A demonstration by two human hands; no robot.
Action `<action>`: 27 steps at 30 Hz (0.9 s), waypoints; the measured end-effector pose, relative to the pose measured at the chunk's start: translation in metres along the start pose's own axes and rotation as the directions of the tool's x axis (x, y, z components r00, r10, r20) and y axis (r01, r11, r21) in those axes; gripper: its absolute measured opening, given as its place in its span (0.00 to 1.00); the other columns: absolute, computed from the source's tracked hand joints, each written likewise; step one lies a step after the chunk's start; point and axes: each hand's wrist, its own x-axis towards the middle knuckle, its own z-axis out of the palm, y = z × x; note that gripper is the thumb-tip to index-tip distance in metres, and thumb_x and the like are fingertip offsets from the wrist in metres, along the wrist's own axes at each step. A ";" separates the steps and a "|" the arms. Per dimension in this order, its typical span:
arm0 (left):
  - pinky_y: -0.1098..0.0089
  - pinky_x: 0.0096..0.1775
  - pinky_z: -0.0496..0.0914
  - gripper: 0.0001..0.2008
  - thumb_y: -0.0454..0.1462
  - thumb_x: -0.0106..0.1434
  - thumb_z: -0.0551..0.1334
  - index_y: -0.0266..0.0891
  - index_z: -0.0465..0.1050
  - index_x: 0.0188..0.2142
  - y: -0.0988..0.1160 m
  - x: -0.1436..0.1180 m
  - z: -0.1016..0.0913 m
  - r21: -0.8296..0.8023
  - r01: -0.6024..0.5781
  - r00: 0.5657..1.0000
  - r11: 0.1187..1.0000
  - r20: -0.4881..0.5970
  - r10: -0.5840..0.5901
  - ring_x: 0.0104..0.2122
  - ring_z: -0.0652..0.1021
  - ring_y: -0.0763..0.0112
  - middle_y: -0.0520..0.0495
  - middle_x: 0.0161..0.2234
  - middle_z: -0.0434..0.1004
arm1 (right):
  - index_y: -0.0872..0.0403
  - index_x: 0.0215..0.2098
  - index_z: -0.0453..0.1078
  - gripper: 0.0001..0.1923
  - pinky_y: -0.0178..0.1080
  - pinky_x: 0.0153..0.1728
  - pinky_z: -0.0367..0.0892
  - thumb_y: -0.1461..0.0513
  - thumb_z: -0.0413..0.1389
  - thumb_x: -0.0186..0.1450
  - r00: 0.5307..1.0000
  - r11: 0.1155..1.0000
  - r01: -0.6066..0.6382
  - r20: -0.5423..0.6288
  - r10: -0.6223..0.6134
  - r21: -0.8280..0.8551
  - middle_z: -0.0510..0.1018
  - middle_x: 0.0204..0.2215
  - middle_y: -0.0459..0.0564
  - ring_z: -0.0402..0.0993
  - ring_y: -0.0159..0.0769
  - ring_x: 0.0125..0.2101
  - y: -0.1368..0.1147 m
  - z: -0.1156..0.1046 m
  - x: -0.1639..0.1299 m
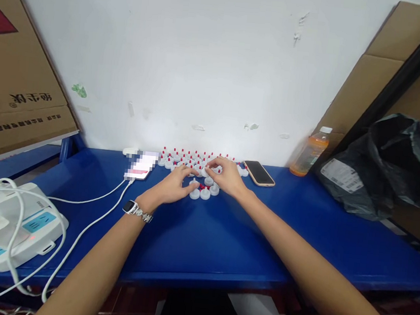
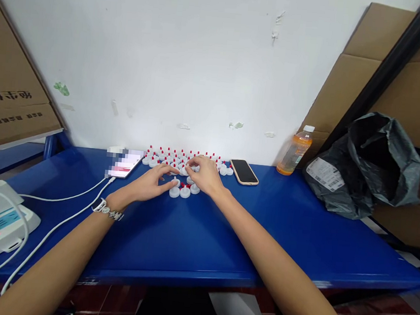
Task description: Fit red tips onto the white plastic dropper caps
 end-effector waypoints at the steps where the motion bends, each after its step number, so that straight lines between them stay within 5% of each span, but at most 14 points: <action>1: 0.55 0.54 0.67 0.26 0.52 0.63 0.60 0.42 0.69 0.56 0.000 -0.002 -0.001 -0.010 0.028 0.999 1.000 0.029 -0.028 0.51 0.73 0.57 0.41 0.51 0.71 | 0.53 0.32 0.76 0.03 0.39 0.43 0.67 0.63 0.59 0.61 0.999 1.000 0.006 0.036 -0.005 -0.025 0.81 0.34 0.48 0.76 0.38 0.38 0.000 0.003 0.005; 7: 0.54 0.56 0.67 0.46 0.55 0.46 0.72 0.38 0.62 0.60 -0.003 -0.007 0.002 -0.071 0.146 0.982 0.987 0.133 -0.136 0.56 0.71 0.50 0.36 0.56 0.69 | 0.52 0.31 0.77 0.03 0.39 0.43 0.66 0.63 0.60 0.60 0.965 0.985 0.039 0.262 0.006 -0.166 0.83 0.33 0.46 0.78 0.38 0.37 -0.001 0.015 0.020; 20: 0.56 0.56 0.67 0.35 0.48 0.53 0.70 0.37 0.65 0.56 -0.006 -0.006 0.004 -0.083 0.155 0.980 0.984 0.141 -0.142 0.55 0.73 0.53 0.36 0.55 0.71 | 0.51 0.29 0.78 0.06 0.45 0.52 0.57 0.60 0.59 0.62 0.928 0.968 0.056 0.370 0.040 -0.244 0.83 0.31 0.45 0.77 0.38 0.37 -0.002 0.012 0.018; 27: 0.54 0.55 0.69 0.34 0.49 0.53 0.70 0.38 0.66 0.55 -0.011 -0.006 0.008 -0.097 0.117 0.989 0.988 0.101 -0.107 0.53 0.74 0.53 0.37 0.54 0.72 | 0.52 0.39 0.77 0.12 0.41 0.43 0.63 0.55 0.58 0.62 0.970 0.951 -0.118 0.174 0.173 -0.287 0.81 0.31 0.48 0.74 0.38 0.35 0.008 0.024 0.031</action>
